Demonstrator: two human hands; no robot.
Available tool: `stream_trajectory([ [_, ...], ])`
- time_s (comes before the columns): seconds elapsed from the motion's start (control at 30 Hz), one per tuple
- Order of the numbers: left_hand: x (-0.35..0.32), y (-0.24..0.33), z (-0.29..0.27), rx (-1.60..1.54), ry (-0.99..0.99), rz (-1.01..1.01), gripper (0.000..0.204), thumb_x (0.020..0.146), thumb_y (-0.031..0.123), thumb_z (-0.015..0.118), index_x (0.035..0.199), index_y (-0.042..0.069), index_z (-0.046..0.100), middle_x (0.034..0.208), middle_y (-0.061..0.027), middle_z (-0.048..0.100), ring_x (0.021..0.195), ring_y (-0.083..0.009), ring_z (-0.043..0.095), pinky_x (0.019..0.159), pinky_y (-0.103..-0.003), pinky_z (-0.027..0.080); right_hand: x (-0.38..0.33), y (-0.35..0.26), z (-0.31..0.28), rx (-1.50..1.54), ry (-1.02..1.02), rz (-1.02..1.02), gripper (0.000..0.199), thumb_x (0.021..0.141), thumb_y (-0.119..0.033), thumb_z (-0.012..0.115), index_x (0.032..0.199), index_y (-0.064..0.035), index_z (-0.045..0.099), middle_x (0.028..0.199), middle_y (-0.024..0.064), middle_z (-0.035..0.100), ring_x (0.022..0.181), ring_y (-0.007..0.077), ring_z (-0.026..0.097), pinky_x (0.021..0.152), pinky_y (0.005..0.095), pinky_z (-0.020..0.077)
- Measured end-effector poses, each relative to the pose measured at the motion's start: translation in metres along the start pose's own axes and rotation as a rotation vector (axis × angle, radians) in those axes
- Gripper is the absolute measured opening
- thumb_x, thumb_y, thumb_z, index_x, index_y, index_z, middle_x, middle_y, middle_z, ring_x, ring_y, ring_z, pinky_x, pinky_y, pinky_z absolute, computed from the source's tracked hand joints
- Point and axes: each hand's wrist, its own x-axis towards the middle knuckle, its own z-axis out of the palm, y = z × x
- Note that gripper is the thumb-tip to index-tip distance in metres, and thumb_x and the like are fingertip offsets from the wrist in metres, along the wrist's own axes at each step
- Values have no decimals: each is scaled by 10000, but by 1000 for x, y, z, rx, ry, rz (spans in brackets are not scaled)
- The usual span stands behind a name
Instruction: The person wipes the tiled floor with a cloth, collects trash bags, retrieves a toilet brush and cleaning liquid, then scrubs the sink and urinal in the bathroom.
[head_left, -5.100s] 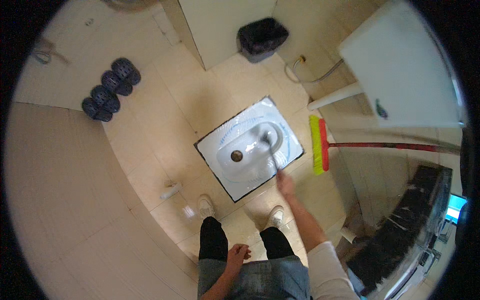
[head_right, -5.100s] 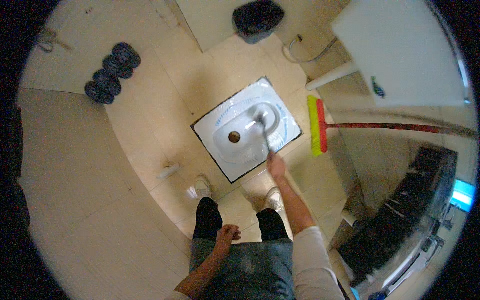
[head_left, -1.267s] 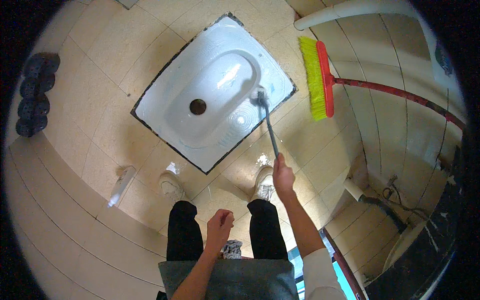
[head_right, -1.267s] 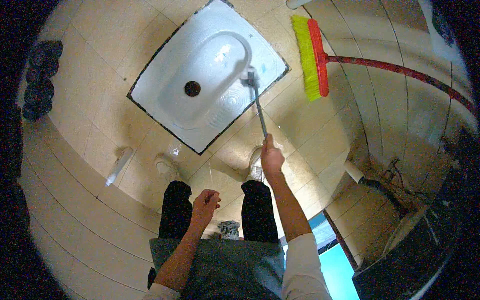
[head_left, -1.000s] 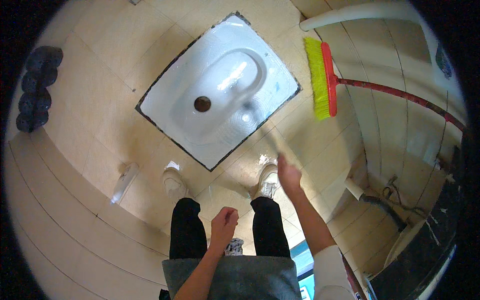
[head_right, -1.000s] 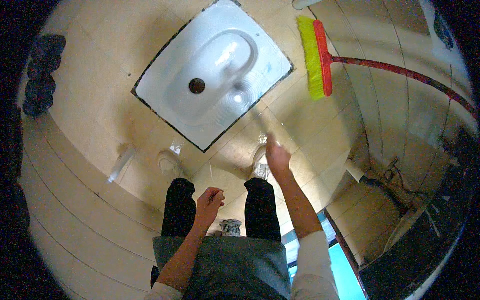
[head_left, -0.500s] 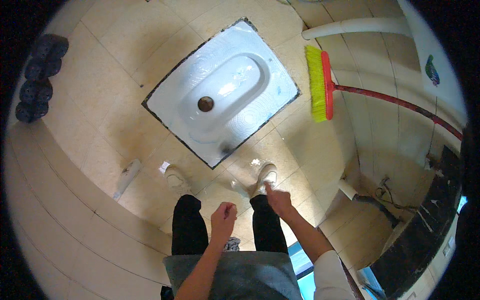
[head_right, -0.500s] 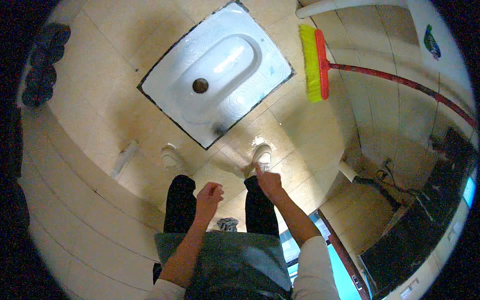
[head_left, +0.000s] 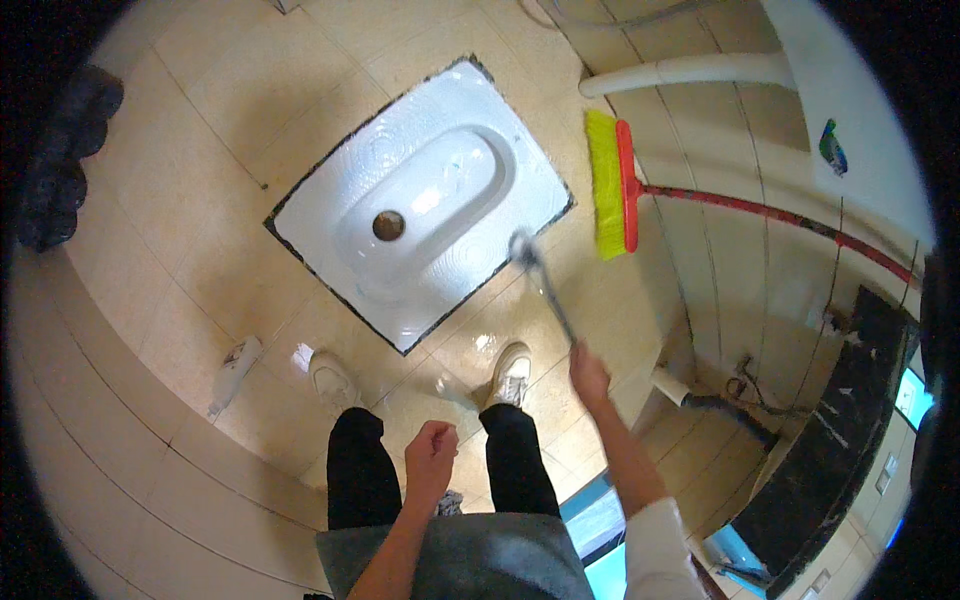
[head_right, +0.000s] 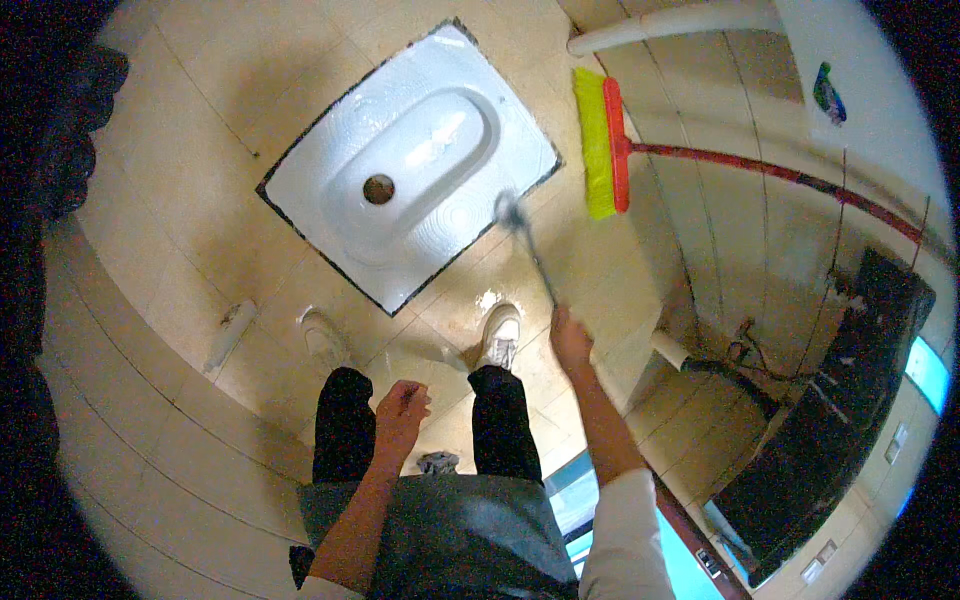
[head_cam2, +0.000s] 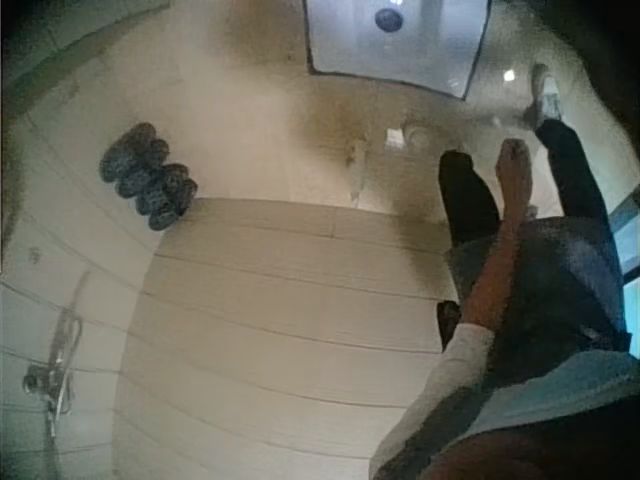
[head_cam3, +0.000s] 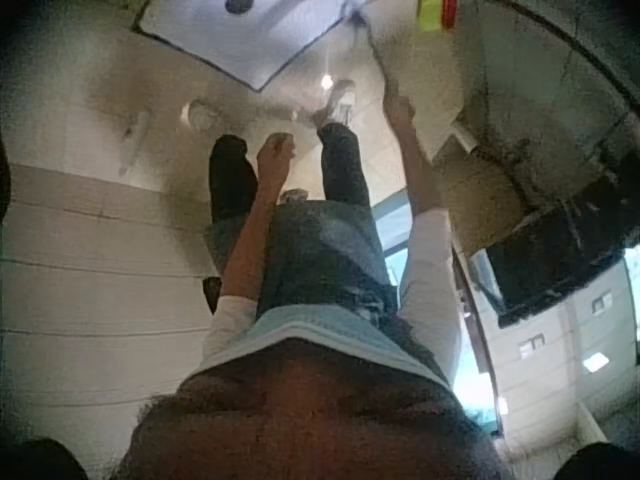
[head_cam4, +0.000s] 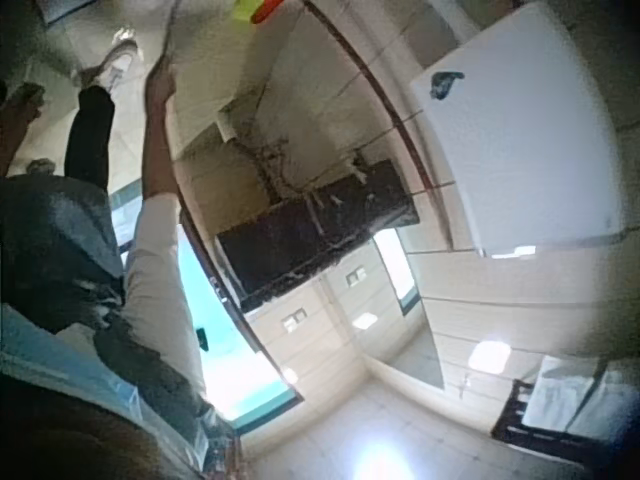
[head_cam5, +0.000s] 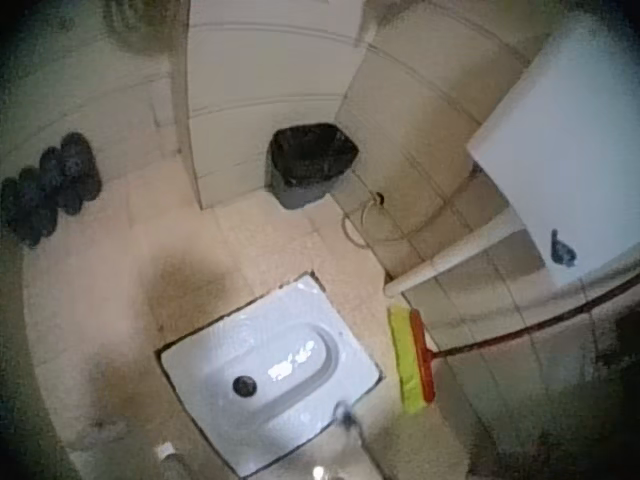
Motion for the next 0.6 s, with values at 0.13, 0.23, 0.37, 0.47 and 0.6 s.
stream_trajectory([
  [0.13, 3, 0, -4, 59, 31, 23, 164, 889, 143, 582, 951, -7, 607, 732, -51, 615, 641, -96, 564, 608, -242, 468, 54, -14, -6, 339, 277, -108, 256, 935, -301, 462, 1004, -70, 548, 783, 246, 625, 692, 452, 608, 577, 522, 487],
  [0.23, 4, 4, -4, -19, 68, 54, 166, 887, 145, 585, 949, -8, 607, 729, -48, 611, 636, -97, 559, 604, -245, 464, 13, -13, 5, 130, 28, 19, 295, 933, -307, 453, 1084, -69, 540, 886, 254, 630, 797, 432, 624, 668, 514, 500],
  [0.37, 0, 5, -2, -14, -1, 15, 170, 892, 152, 585, 954, -5, 604, 755, -52, 613, 675, -103, 570, 620, -255, 480, 14, -31, -9, 95, -155, 356, 328, 936, -326, 437, 1126, -78, 535, 890, 260, 637, 833, 430, 627, 733, 538, 490],
  [0.47, 2, 5, -10, 89, -38, 32, 192, 908, 161, 573, 989, -12, 594, 827, -67, 623, 751, -119, 596, 668, -268, 525, 77, -66, -26, 320, 96, 27, 311, 947, -278, 404, 1117, -42, 514, 918, 256, 631, 833, 431, 624, 695, 526, 497],
  [0.6, 7, 10, -16, 94, 7, 60, 195, 909, 158, 572, 996, -15, 596, 830, -78, 632, 747, -127, 606, 663, -279, 530, 119, -134, -65, 131, -57, -67, 315, 967, -253, 348, 1121, -23, 498, 947, 267, 632, 861, 420, 629, 723, 511, 507],
])
